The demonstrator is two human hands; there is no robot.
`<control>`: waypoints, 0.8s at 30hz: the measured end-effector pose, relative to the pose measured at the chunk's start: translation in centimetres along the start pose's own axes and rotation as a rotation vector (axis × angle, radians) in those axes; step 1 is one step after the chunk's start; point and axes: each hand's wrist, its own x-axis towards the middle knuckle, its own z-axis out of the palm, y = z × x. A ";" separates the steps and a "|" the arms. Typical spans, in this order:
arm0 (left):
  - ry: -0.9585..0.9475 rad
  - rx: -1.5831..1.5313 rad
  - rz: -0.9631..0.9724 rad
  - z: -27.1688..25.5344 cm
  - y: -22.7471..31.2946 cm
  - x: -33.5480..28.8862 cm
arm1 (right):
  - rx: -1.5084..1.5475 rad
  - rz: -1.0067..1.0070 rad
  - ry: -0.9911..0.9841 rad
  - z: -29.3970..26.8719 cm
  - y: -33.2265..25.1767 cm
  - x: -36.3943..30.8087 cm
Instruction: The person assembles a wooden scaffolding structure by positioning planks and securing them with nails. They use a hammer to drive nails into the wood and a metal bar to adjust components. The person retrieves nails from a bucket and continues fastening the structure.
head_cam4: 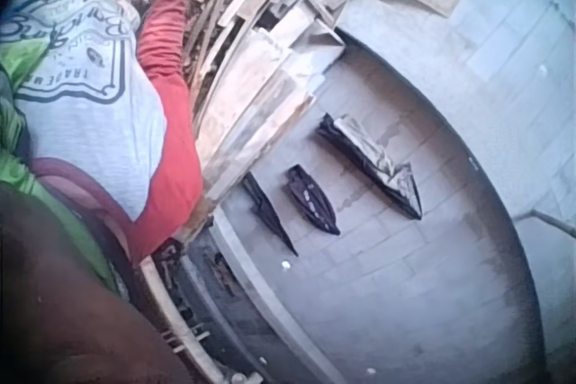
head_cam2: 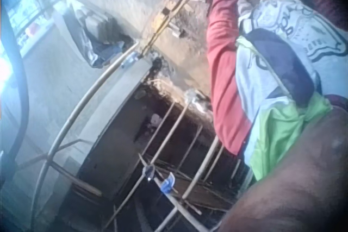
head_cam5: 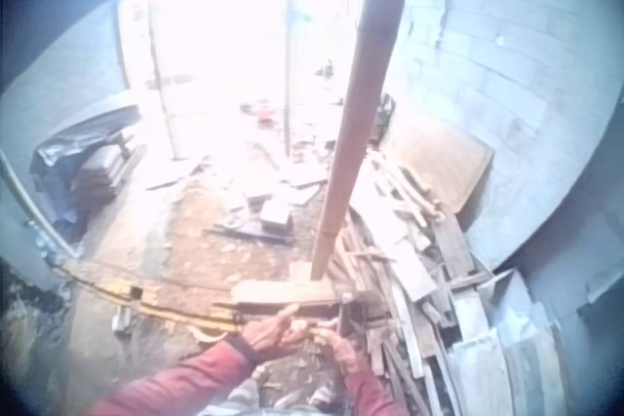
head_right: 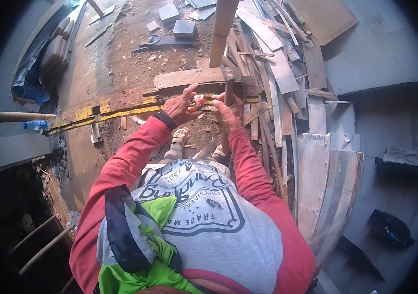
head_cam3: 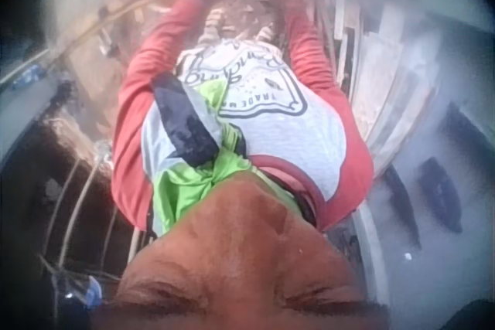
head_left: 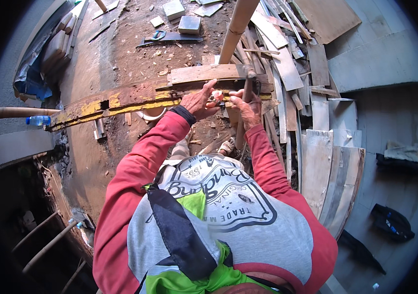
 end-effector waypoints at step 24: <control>-0.224 0.431 -0.201 -2.6 -1.5 0.4 | -0.266 -0.072 0.402 -9.6 4.3 8.1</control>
